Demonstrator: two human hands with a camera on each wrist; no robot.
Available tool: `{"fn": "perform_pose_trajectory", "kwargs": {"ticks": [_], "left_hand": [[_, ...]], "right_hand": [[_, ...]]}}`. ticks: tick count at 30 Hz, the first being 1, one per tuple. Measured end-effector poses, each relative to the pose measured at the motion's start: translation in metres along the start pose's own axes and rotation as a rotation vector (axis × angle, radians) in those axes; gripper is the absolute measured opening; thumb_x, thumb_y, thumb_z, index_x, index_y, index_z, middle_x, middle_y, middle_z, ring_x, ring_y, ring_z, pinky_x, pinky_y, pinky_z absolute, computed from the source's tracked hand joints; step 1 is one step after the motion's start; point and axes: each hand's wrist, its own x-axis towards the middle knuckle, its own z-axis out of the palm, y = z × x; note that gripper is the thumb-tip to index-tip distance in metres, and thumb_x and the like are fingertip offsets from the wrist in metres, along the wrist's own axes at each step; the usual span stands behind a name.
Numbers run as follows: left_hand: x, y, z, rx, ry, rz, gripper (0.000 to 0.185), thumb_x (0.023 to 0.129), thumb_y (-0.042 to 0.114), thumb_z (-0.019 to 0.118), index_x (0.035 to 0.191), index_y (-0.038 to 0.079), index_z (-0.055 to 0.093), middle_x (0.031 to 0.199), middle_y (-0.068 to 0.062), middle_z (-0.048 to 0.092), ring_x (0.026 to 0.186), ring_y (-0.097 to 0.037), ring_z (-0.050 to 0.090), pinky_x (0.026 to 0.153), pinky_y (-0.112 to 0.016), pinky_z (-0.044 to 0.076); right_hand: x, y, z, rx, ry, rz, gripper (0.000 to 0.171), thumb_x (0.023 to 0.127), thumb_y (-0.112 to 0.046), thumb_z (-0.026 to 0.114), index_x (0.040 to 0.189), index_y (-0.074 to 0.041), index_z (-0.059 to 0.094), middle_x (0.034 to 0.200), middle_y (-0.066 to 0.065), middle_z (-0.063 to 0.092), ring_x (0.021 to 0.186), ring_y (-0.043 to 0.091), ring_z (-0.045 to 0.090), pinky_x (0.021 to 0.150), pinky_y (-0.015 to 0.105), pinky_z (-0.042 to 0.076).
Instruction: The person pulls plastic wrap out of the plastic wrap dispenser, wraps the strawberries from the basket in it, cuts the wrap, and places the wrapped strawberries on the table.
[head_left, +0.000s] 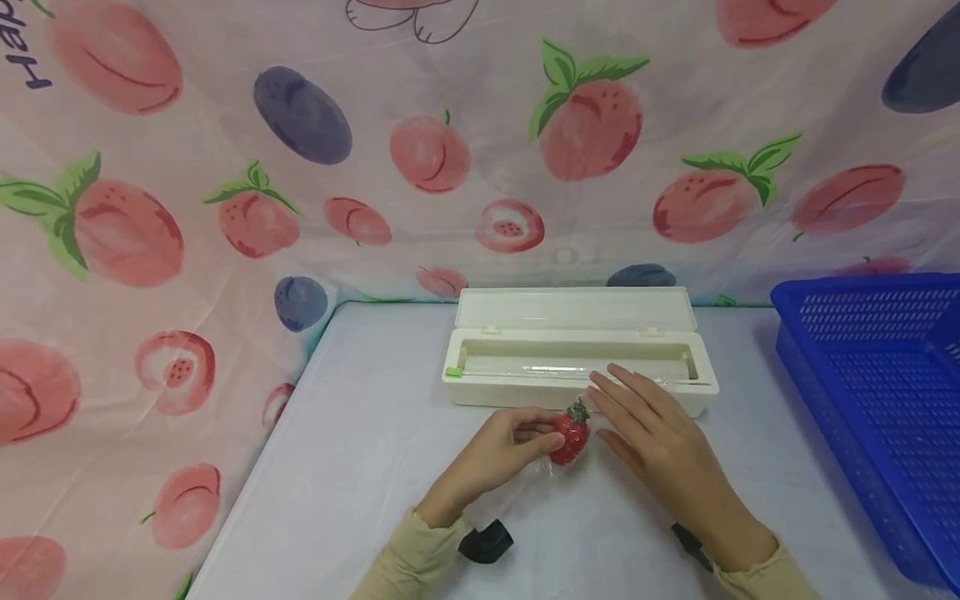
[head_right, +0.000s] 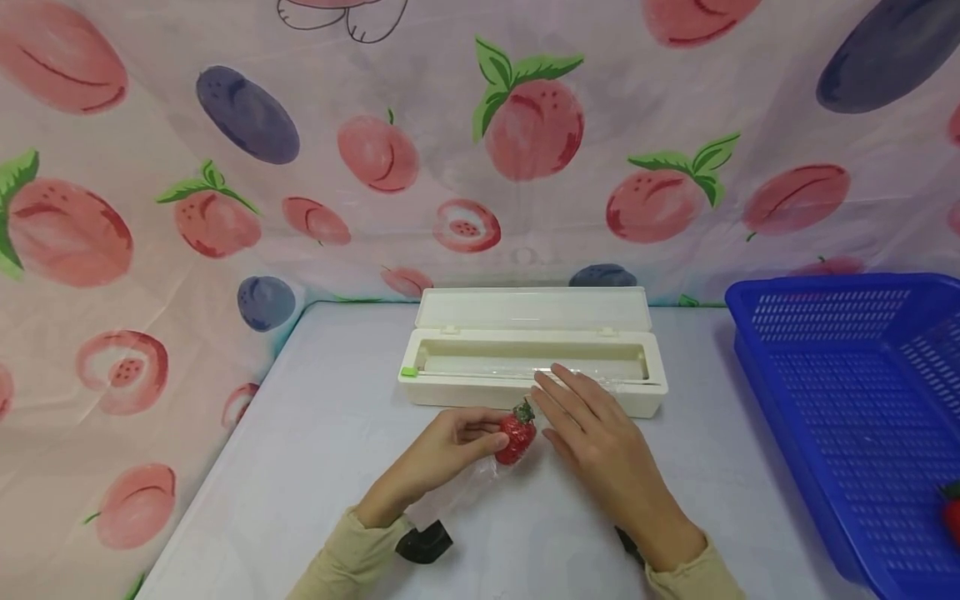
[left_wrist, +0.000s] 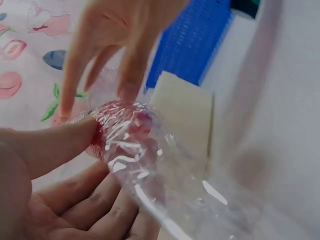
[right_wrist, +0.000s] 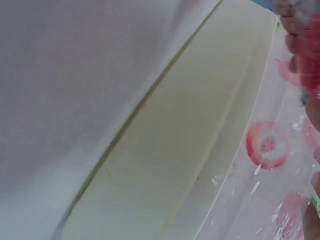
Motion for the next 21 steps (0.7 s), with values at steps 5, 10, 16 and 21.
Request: {"fn": "perform_pose_trajectory", "kwargs": {"ticks": [5,10,16,21], "left_hand": [[-0.004,0.007,0.000,-0.092,-0.047,-0.028,0.033,0.095,0.020,0.069,0.123,0.005,0.068,0.110,-0.007,0.072,0.097,-0.013,0.070,0.085,-0.025,0.057],[-0.007,0.013,0.001,-0.121,-0.101,-0.014,0.031,0.095,0.018,0.069,0.123,0.005,0.068,0.113,-0.006,0.071,0.098,-0.011,0.068,0.086,-0.024,0.056],[-0.009,0.015,0.001,-0.155,-0.118,0.009,0.035,0.094,0.013,0.068,0.127,0.001,0.064,0.118,-0.010,0.069,0.102,-0.010,0.067,0.088,-0.024,0.056],[-0.010,0.018,0.003,-0.171,-0.072,0.030,0.036,0.094,0.012,0.069,0.127,-0.001,0.063,0.119,-0.013,0.069,0.101,-0.011,0.067,0.086,-0.024,0.056]], "right_hand": [[0.000,0.002,0.001,0.032,0.059,0.036,0.048,0.108,-0.036,0.038,0.129,-0.002,0.064,0.134,0.012,0.063,0.125,0.033,0.054,0.120,0.027,0.026],[-0.004,-0.001,0.000,0.087,0.055,0.129,0.047,0.108,-0.038,0.039,0.128,-0.005,0.066,0.128,0.009,0.067,0.121,0.030,0.058,0.117,0.019,0.028],[-0.009,-0.004,0.000,0.167,0.014,0.253,0.040,0.105,-0.033,0.048,0.123,-0.005,0.070,0.119,0.009,0.071,0.109,0.027,0.066,0.108,0.008,0.032],[-0.009,-0.009,0.002,0.266,0.000,0.332,0.034,0.081,0.006,0.076,0.114,-0.003,0.074,0.108,0.005,0.074,0.099,0.022,0.070,0.096,0.005,0.041]]}}
